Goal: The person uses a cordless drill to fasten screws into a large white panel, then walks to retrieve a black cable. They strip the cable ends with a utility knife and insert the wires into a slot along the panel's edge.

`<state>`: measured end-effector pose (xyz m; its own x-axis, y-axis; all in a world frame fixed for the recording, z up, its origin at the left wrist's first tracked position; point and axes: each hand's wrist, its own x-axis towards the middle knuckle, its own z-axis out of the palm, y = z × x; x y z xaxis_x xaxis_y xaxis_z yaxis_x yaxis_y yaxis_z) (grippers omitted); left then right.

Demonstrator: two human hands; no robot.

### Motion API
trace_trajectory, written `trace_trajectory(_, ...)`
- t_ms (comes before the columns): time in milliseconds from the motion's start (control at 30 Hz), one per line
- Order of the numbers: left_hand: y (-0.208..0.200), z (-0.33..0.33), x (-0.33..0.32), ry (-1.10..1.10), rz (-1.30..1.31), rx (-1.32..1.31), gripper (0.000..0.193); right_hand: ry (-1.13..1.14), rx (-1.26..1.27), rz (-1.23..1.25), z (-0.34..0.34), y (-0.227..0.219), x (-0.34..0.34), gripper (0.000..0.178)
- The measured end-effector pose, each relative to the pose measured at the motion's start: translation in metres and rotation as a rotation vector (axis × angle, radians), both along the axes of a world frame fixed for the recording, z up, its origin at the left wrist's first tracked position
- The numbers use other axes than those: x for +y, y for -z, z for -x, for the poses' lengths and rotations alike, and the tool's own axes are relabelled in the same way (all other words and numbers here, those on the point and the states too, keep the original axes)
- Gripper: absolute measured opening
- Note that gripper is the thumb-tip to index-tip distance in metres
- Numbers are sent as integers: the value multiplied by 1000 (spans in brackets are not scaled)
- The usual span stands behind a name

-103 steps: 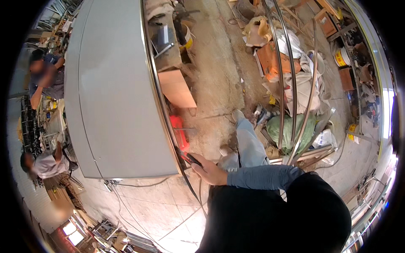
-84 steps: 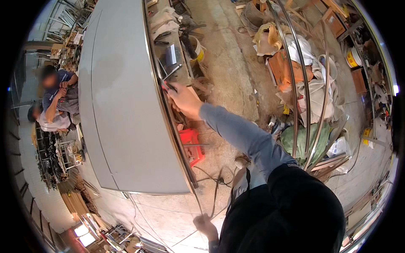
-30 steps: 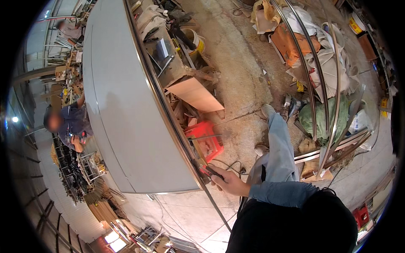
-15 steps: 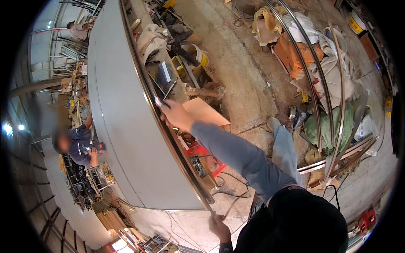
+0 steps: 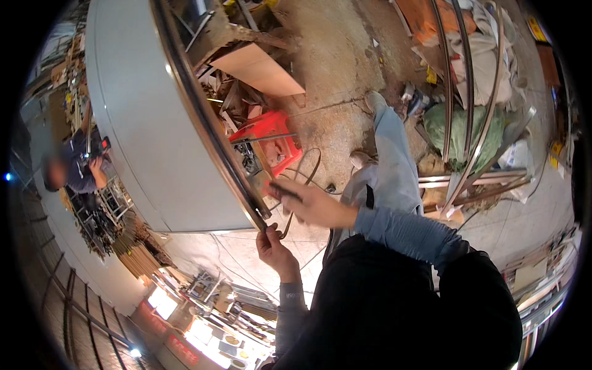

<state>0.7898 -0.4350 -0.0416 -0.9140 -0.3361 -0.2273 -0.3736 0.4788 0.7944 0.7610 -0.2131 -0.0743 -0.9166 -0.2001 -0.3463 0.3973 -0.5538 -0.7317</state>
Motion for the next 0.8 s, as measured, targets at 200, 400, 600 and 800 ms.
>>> trace_trajectory(200, 3, 8, -9, 88, -2, 11, 26, 113, 74, -75, -30, 4, -37, 56)
trace_trajectory(400, -4, 6, 6, 61, 29, 11, 26, 97, 93, -178, -31, 3, -39, 53)
trace_trajectory(600, 2, -15, -20, 302, 205, -88, 27, 171, 106, -177, -36, 7, -62, 54)
trace_trajectory(800, 7, -158, -138, 778, 506, -447, 38, 107, 76, -157, -39, -6, -57, 52)
